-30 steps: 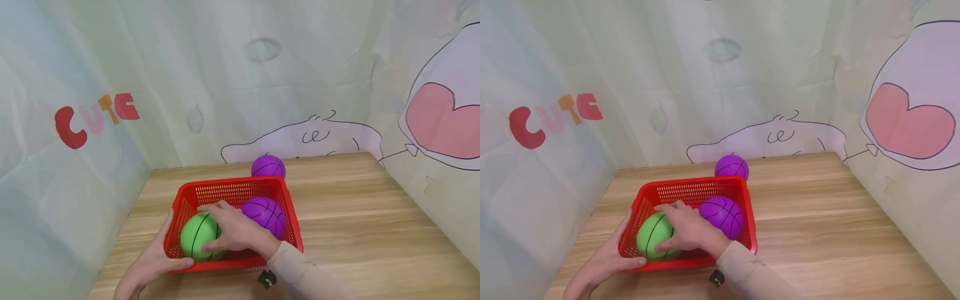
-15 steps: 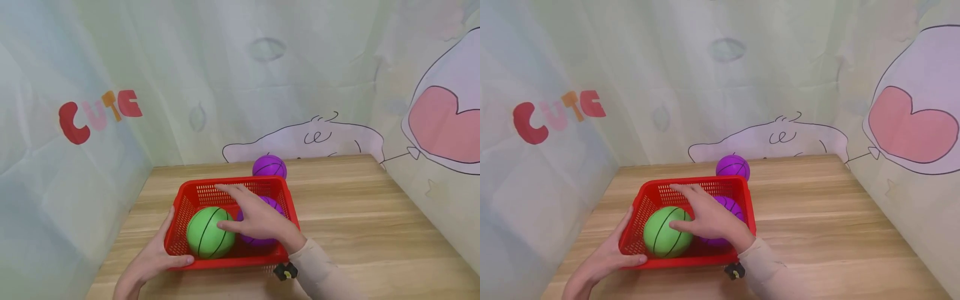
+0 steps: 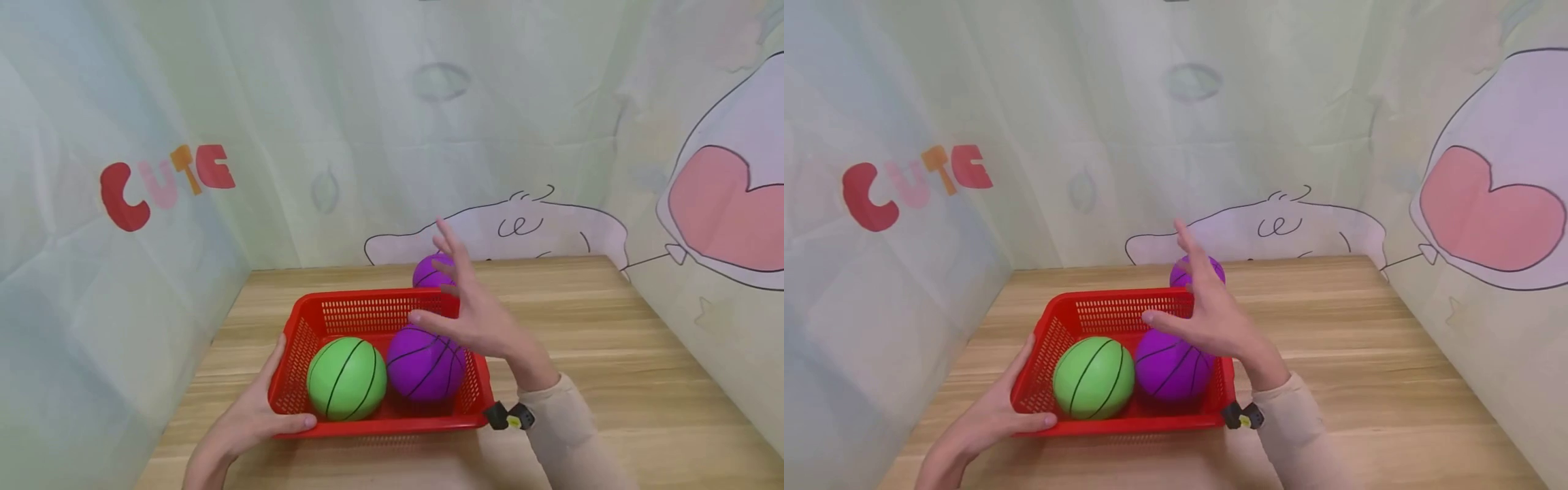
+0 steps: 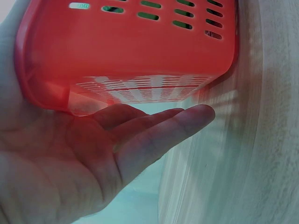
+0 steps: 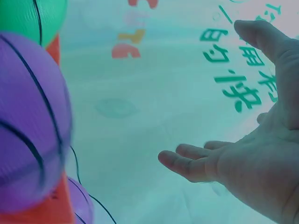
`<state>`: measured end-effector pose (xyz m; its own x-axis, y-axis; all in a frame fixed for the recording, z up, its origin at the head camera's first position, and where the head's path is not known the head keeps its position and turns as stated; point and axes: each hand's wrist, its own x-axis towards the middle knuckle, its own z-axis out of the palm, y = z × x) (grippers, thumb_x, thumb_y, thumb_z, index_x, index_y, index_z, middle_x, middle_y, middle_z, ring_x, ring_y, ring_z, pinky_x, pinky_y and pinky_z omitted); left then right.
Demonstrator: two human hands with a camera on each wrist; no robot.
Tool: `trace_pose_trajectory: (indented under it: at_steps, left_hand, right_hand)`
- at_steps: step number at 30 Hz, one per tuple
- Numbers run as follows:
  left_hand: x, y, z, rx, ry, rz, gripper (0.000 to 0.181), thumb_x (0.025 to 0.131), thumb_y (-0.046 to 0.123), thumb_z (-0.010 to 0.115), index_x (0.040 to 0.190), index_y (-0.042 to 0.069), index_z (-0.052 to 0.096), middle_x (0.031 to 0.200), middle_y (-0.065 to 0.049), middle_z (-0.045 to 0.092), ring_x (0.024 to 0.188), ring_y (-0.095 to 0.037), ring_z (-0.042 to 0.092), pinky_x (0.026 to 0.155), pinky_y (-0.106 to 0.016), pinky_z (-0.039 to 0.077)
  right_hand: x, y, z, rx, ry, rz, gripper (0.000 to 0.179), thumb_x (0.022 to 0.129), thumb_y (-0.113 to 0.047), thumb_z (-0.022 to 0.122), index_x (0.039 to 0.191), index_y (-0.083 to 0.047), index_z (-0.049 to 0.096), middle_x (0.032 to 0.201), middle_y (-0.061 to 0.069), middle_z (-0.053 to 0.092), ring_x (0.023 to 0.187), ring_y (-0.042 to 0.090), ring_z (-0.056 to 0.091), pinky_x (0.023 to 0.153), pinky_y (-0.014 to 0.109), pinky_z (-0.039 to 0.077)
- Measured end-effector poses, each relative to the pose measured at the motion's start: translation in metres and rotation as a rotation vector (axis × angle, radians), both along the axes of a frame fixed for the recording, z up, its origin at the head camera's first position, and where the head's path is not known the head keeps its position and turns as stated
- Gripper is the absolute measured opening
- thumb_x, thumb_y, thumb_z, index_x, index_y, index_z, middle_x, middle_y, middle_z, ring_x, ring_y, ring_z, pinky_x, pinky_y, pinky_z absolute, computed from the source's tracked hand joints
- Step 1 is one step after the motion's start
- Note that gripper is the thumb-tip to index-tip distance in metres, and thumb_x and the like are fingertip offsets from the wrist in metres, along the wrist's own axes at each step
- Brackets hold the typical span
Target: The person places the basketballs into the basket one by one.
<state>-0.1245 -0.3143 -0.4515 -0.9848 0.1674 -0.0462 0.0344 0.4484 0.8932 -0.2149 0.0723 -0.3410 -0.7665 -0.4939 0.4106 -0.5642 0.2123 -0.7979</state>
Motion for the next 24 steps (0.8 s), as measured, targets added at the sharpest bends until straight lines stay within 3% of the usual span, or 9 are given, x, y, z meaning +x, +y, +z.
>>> trace_pose_trajectory:
  at_steps: [8,13,24]
  left_hand:
    - [0.0,-0.001,0.001,-0.005,-0.012,-0.002,0.146,0.083,0.023,0.099,0.18,0.023,-0.01,0.186,-0.021,0.006,0.159,-0.047,0.037,0.12,-0.059,0.04]
    - [0.0,-0.001,0.002,0.002,-0.013,-0.002,0.146,0.083,0.021,0.099,0.18,0.022,-0.01,0.185,-0.022,0.008,0.157,-0.046,0.039,0.119,-0.058,0.042]
    - [0.001,0.0,0.001,-0.009,-0.013,0.004,0.145,0.083,0.022,0.099,0.18,0.023,-0.009,0.186,-0.021,0.006,0.159,-0.047,0.036,0.122,-0.061,0.039]
  right_hand:
    - [-0.024,0.031,0.015,-0.054,0.024,-0.103,0.115,0.098,-0.033,0.084,0.174,-0.056,0.0,0.186,0.001,0.011,0.166,0.041,0.032,0.121,0.072,0.042]
    - [-0.04,0.042,0.017,-0.061,-0.015,-0.173,0.113,0.099,-0.035,0.083,0.173,-0.059,0.001,0.186,-0.001,0.01,0.167,0.042,0.029,0.123,0.073,0.038]
    - [-0.075,0.052,-0.01,-0.024,-0.134,-0.235,0.108,0.099,-0.05,0.08,0.17,-0.066,0.0,0.187,-0.004,0.001,0.169,0.045,0.022,0.124,0.074,0.035]
